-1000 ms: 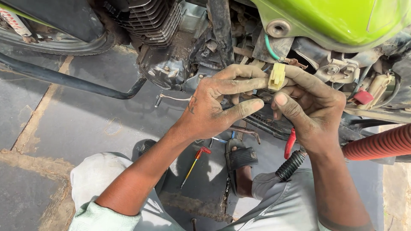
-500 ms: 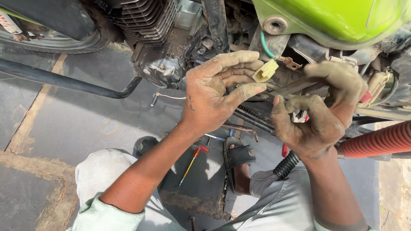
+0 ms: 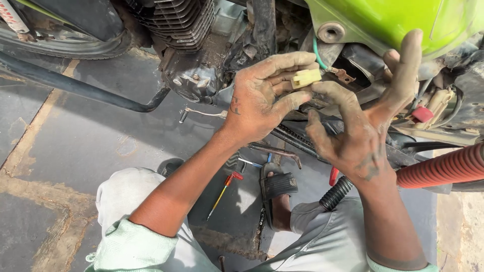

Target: The person sits on the ground beside a motorcycle and repairs a wiring connector in the bike's frame. They use red-handled pliers to grip and reposition the connector and wires, then work the connector and terminals by hand, separating and rejoining the plastic connector pieces.

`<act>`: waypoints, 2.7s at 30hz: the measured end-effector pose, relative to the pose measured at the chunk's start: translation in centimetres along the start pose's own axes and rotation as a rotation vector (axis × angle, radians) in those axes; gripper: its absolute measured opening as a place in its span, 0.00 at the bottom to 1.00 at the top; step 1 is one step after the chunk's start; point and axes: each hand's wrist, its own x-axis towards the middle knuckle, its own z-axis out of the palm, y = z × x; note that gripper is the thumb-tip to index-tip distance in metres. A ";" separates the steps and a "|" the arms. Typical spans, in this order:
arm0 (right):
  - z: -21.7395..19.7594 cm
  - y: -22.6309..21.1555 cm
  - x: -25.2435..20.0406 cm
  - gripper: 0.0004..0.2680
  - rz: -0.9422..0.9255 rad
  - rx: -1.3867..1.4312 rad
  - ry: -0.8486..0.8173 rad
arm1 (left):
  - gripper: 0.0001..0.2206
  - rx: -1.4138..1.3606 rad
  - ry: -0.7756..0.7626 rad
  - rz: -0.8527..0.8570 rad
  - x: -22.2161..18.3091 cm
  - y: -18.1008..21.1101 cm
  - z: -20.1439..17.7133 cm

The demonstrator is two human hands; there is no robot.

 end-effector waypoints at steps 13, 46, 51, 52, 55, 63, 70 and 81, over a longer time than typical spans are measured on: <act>0.3 -1.3 0.2 0.11 0.043 0.222 0.150 | 0.14 0.105 -0.030 0.037 0.8 0.8 -0.7; 2.2 -3.1 0.6 0.11 0.178 0.261 -0.010 | 0.12 0.749 0.200 0.243 0.1 3.4 -3.3; 4.0 -2.3 -0.2 0.15 0.110 0.058 -0.123 | 0.05 0.892 -0.120 0.043 -0.5 2.3 -4.0; 4.2 -2.1 -0.4 0.15 0.114 0.054 -0.123 | 0.05 0.889 -0.125 0.043 -0.5 2.1 -3.9; 5.1 -1.8 -1.1 0.10 0.001 0.114 -0.064 | 0.10 0.895 -0.146 0.047 -0.9 1.8 -4.0; 5.8 -3.4 -2.1 0.07 -0.024 0.223 -0.042 | 0.23 1.122 -0.222 -0.033 -2.2 0.6 -5.5; 4.6 -4.7 -2.6 0.07 0.079 0.229 -0.113 | 0.24 1.052 -0.212 -0.097 -2.6 -0.7 -4.4; 5.0 -3.3 -2.4 0.10 0.277 0.133 -0.071 | 0.11 1.119 -0.039 0.107 -0.7 -1.6 -7.8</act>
